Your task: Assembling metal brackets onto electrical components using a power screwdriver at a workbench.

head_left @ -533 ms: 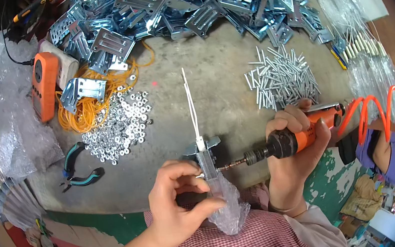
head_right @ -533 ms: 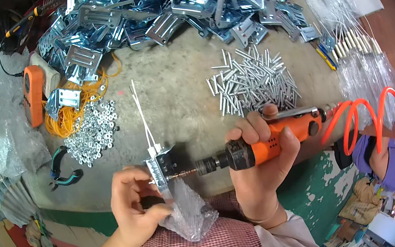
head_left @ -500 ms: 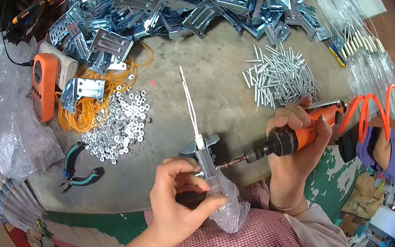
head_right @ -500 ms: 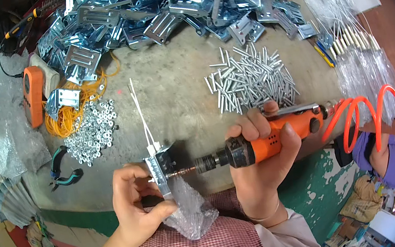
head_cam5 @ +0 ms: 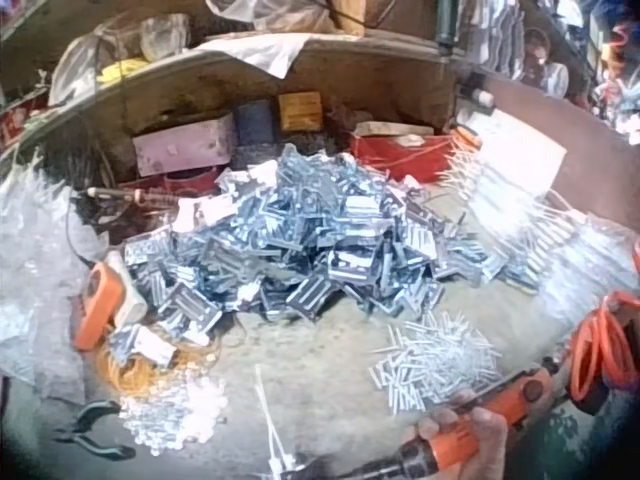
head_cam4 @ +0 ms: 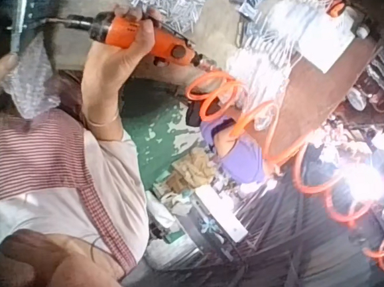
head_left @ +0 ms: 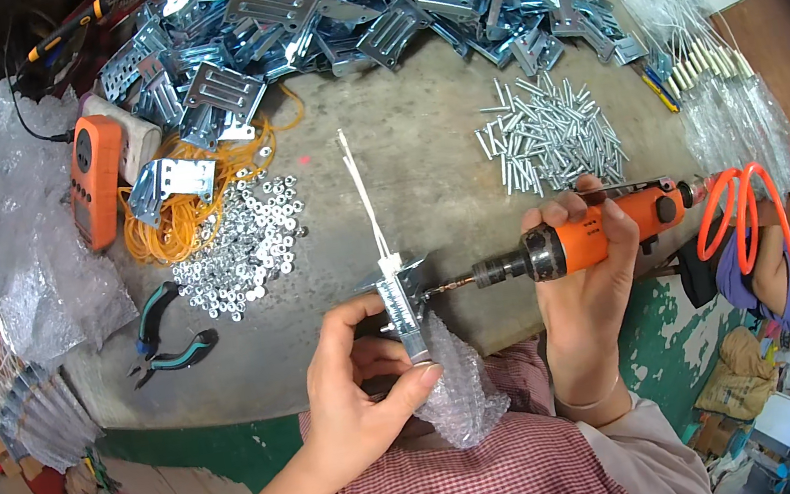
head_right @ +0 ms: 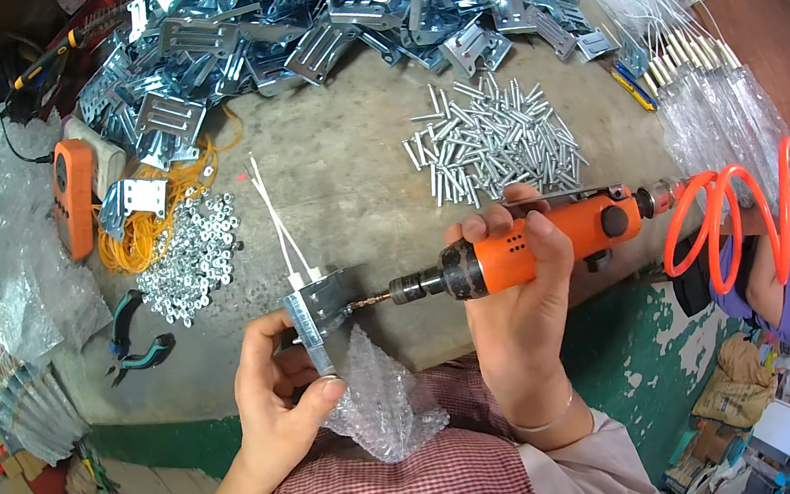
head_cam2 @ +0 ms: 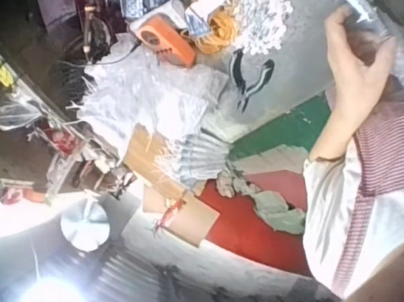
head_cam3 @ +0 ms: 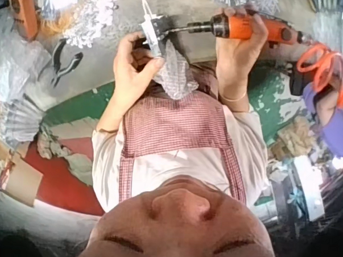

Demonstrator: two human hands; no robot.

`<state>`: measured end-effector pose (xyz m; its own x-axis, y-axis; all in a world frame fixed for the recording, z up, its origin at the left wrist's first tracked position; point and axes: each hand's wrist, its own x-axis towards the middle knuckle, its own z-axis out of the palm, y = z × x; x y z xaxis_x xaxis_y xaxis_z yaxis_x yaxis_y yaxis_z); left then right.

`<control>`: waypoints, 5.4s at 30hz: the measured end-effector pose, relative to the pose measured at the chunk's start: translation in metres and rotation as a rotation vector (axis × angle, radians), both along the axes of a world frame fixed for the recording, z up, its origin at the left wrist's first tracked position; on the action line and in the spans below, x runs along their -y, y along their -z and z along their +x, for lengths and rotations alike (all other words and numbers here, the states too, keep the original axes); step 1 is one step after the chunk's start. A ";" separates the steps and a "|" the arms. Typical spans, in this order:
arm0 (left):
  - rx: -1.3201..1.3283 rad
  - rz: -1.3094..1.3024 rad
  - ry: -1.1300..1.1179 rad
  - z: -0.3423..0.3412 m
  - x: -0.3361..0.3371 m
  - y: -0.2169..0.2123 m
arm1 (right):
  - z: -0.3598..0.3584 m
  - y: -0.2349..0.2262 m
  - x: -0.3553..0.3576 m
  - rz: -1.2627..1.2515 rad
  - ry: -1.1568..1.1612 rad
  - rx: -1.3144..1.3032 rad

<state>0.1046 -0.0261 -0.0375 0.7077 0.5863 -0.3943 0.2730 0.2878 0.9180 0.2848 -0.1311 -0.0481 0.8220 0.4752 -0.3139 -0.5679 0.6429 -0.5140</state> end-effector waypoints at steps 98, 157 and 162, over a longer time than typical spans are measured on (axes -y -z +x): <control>-0.157 1.045 0.300 0.000 -0.015 0.002 | 0.000 0.009 0.020 -0.136 -0.152 0.180; -0.076 1.109 0.271 0.001 -0.013 0.022 | -0.001 -0.006 0.001 -0.291 -0.056 -0.041; -0.142 0.323 -0.036 -0.041 0.017 -0.012 | -0.008 -0.020 0.010 -0.278 0.004 0.052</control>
